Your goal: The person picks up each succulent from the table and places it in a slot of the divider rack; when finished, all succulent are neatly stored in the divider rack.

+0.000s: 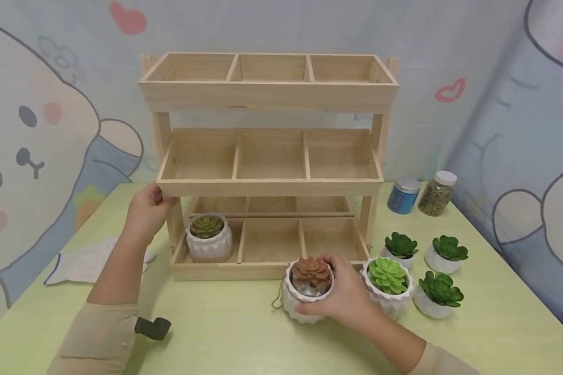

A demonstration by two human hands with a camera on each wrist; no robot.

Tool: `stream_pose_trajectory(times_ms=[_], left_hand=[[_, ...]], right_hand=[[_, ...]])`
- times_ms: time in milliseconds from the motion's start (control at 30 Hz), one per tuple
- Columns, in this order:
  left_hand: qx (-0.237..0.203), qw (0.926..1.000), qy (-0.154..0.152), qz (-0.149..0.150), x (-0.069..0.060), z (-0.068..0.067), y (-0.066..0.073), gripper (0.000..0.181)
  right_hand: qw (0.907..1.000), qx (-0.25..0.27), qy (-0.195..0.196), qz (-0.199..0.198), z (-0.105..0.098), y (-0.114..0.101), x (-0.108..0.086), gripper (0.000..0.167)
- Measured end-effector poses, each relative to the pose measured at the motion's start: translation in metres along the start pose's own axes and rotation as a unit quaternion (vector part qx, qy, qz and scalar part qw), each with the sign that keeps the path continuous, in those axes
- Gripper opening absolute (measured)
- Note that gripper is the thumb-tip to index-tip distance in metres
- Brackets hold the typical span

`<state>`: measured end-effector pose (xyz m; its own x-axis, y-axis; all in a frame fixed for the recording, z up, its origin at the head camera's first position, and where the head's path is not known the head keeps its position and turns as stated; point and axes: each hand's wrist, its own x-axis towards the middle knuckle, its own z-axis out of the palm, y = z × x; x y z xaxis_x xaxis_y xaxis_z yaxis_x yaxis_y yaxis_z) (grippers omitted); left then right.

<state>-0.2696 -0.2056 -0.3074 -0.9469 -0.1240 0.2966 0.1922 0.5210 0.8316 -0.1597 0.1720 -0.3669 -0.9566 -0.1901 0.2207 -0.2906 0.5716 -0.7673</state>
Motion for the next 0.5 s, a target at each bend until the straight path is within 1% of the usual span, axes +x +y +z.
stream_pose_trajectory(times_ms=[133,200,400,500], left_hand=[[-0.001,1.0,0.001,-0.002,-0.001,-0.001,0.0,0.042],[-0.002,1.0,0.001,-0.002,0.0,-0.001,0.0,0.042],[-0.004,1.0,0.001,0.0,0.001,0.002,0.002,0.041],[0.006,1.0,0.004,-0.002,0.0,0.0,0.002,0.041]], right_hand=[[0.9995,0.029,-0.012,-0.003,-0.004,-0.01,0.001,0.087],[0.999,0.04,-0.019,-0.011,-0.007,-0.016,0.003,0.087],[0.9976,0.032,-0.023,-0.057,-0.017,-0.036,0.009,0.086],[0.9966,0.041,-0.026,-0.067,-0.016,-0.046,0.015,0.087]])
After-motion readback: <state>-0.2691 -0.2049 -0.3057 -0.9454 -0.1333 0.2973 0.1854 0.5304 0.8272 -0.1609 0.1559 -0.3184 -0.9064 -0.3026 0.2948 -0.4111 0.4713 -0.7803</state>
